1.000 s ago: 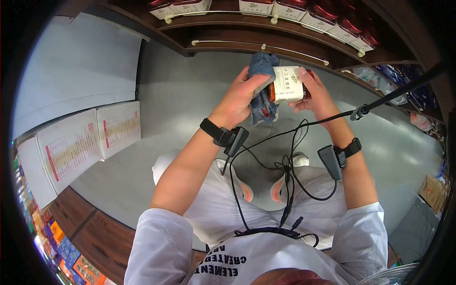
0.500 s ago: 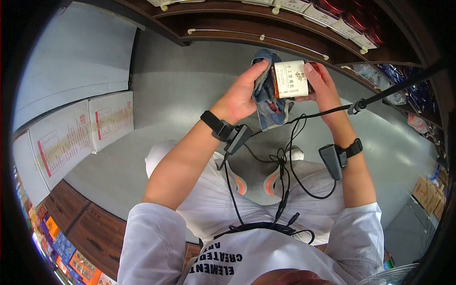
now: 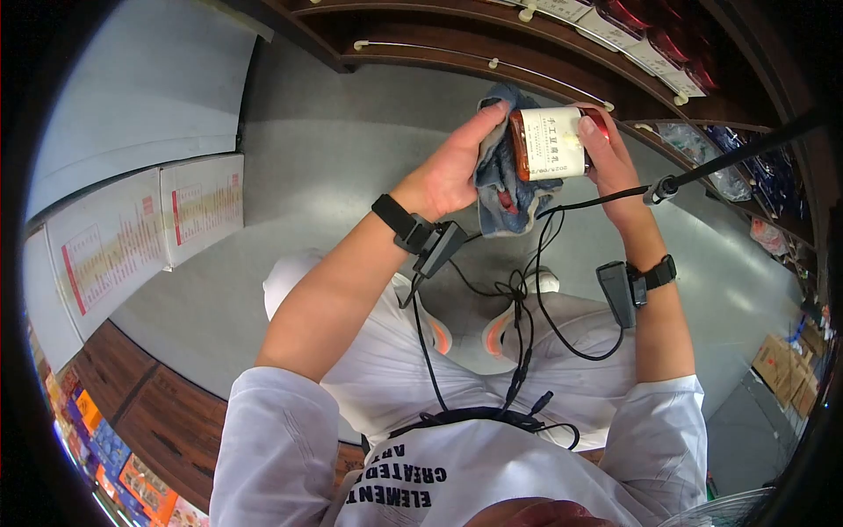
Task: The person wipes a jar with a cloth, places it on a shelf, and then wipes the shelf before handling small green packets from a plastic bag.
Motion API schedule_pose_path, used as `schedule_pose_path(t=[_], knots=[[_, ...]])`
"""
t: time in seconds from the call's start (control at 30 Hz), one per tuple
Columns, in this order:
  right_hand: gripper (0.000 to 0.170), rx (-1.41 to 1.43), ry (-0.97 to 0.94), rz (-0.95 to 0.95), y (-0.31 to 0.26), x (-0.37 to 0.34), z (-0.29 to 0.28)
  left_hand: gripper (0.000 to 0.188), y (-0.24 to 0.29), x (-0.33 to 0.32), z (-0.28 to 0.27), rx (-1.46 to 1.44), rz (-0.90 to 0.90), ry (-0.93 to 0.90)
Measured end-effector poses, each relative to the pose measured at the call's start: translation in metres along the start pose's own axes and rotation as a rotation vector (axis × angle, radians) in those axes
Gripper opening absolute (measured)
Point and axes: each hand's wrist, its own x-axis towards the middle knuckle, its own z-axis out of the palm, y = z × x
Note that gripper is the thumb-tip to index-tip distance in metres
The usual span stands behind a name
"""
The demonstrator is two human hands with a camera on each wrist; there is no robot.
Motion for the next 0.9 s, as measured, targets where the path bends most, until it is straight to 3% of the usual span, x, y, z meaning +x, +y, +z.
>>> schedule_pose_path(t=[0.23, 0.63, 0.9], knots=[[0.051, 0.014, 0.022, -0.009, 0.005, 0.007, 0.006, 0.044, 0.001, -0.002, 0.004, 0.180, 0.194, 0.048], [0.059, -0.006, 0.010, 0.092, 0.004, 0.005, -0.001, 0.055, 0.000, -0.011, 0.007, 0.384, 0.169, 0.135], [0.063, -0.033, 0.025, 0.065, 0.006, 0.000, -0.003, 0.068, 0.000, -0.015, 0.006, 0.525, 0.187, 0.073]])
